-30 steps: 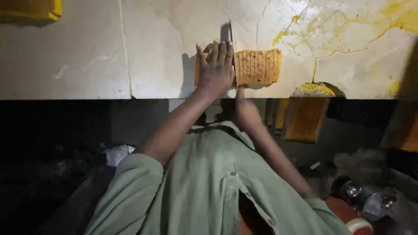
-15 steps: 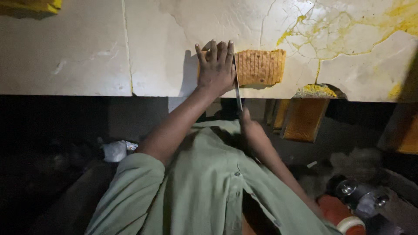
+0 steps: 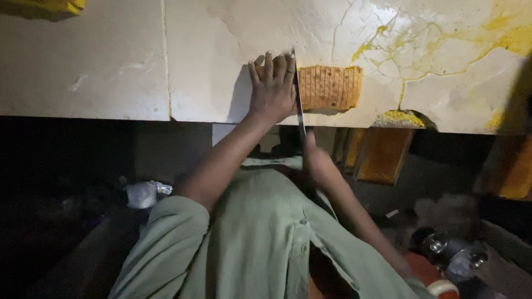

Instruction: The person cuts yellow wax blocks into thin slices with a long knife on a tiled table, slicing one block at a time and setting slices aside. They then handle a tray of wax material, pour yellow powder onto a sheet, and cover it with another sheet.

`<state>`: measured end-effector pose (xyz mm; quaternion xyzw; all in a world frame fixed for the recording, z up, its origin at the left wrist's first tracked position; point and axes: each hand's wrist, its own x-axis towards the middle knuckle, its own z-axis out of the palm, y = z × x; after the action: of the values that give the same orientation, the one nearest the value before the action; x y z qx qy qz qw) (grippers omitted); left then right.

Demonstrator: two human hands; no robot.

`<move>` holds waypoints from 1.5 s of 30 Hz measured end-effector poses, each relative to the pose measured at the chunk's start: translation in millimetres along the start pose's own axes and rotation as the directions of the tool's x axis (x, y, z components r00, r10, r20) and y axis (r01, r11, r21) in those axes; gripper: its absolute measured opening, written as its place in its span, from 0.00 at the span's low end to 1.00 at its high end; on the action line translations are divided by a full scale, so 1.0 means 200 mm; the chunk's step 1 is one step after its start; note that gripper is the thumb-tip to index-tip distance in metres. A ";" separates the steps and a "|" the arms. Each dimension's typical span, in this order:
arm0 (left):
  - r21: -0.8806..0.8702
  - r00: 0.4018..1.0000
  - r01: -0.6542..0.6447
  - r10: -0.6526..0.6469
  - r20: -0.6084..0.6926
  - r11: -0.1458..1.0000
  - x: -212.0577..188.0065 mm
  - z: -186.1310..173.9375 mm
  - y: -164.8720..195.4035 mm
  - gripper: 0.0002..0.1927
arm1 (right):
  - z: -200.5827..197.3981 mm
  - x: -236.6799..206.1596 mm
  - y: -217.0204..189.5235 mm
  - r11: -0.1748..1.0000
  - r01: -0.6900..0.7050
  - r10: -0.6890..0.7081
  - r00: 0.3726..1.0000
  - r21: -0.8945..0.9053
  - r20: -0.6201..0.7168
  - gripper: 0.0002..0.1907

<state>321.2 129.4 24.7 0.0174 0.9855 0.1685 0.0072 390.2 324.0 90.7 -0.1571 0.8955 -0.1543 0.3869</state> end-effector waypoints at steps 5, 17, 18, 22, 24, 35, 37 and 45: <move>0.029 1.000 0.003 -0.004 0.030 1.000 0.01 0.02 0.00 0.39 | 0.26 0.01 0.18 0.995 0.088 -0.085 0.994 0.042 -0.064 0.46; 0.142 0.990 0.019 0.002 -0.142 0.990 -0.01 0.06 -0.06 0.28 | -0.22 0.35 -0.24 0.977 0.141 -0.111 0.977 0.159 -0.183 0.36; 0.084 0.991 0.016 -0.005 -0.131 0.996 -0.03 0.07 -0.06 0.30 | -0.20 0.29 -0.25 0.987 0.037 -0.021 0.995 0.156 -0.100 0.40; 0.016 0.995 -0.004 0.006 -0.097 1.000 -0.06 0.03 -0.04 0.34 | 0.04 -0.04 0.01 0.993 0.108 -0.108 0.994 -0.047 0.001 0.54; 0.033 0.998 0.000 0.001 -0.058 0.999 -0.05 0.01 -0.03 0.34 | 0.17 -0.07 0.16 0.996 0.090 -0.089 0.995 -0.018 0.047 0.51; 0.121 0.988 -0.072 0.087 -0.126 0.990 -0.03 0.01 -0.10 0.35 | -0.12 0.32 -0.18 0.976 -0.084 0.095 0.994 0.202 -0.046 0.45; 0.004 0.991 -0.085 0.085 -0.107 0.996 -0.02 -0.01 -0.12 0.37 | -0.19 0.33 -0.30 0.981 -0.047 0.066 0.993 0.190 -0.093 0.41; -0.087 0.994 -0.095 0.090 -0.059 0.992 -0.04 0.01 -0.14 0.36 | 0.20 -0.21 -0.06 0.999 -0.015 0.016 0.999 0.042 -0.039 0.54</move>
<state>328.0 103.6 12.8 0.0582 0.9749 0.2132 -0.0271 449.5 324.1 95.8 -0.1390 0.9007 -0.1728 0.3735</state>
